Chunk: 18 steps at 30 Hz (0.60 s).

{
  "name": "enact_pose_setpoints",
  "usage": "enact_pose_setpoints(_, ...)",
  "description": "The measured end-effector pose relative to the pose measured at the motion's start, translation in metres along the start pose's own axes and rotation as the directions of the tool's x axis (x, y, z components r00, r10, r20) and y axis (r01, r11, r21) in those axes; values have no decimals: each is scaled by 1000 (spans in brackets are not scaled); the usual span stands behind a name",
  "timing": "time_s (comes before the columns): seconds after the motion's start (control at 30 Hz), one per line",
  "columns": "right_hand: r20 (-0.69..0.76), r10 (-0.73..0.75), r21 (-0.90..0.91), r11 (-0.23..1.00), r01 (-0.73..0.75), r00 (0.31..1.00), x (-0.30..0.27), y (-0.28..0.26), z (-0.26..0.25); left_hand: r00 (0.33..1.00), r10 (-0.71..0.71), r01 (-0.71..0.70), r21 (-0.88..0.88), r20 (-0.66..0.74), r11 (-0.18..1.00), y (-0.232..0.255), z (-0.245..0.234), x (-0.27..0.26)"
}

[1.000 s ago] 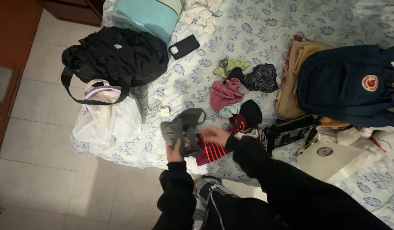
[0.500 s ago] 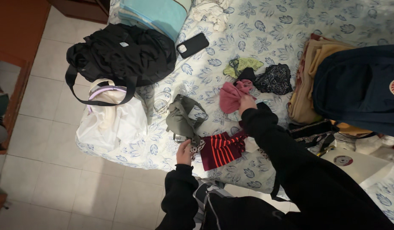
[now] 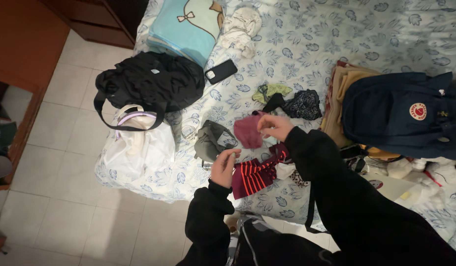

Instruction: The person picks up several garments from a bed and a dresser drawer, folds them by hand, and places them back into the drawer.

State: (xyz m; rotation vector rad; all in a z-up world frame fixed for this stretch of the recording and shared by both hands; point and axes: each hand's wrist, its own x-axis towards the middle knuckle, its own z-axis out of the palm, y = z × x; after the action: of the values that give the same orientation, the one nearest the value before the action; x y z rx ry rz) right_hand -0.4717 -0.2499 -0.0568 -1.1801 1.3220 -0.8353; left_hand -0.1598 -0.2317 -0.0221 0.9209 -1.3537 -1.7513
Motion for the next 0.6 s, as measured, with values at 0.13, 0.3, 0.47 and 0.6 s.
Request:
enact_pose_setpoints(0.13, -14, 50, -169, 984, -51, 999, 14, 105, 23, 993, -93, 84, -118, -71, 989, -38, -7, -20)
enact_pose_setpoints(0.3, -127, 149, -476, 858, -192, 981, 14, 171, 75, 986, -151, 149, -22, -71, 989, -100, -5, -36)
enact_pose_setpoints(0.47, -284, 260, -695, 607, -385, 923, 16, 201, 101, 987, -149, 148, -23, -54, 989, -138, 7, -38)
enact_pose_setpoints(0.6, -285, 13, -710, 669, -220, 959, 30, 211, 98, 981, -190, 191, 9, -42, 982, -152, 3, -32)
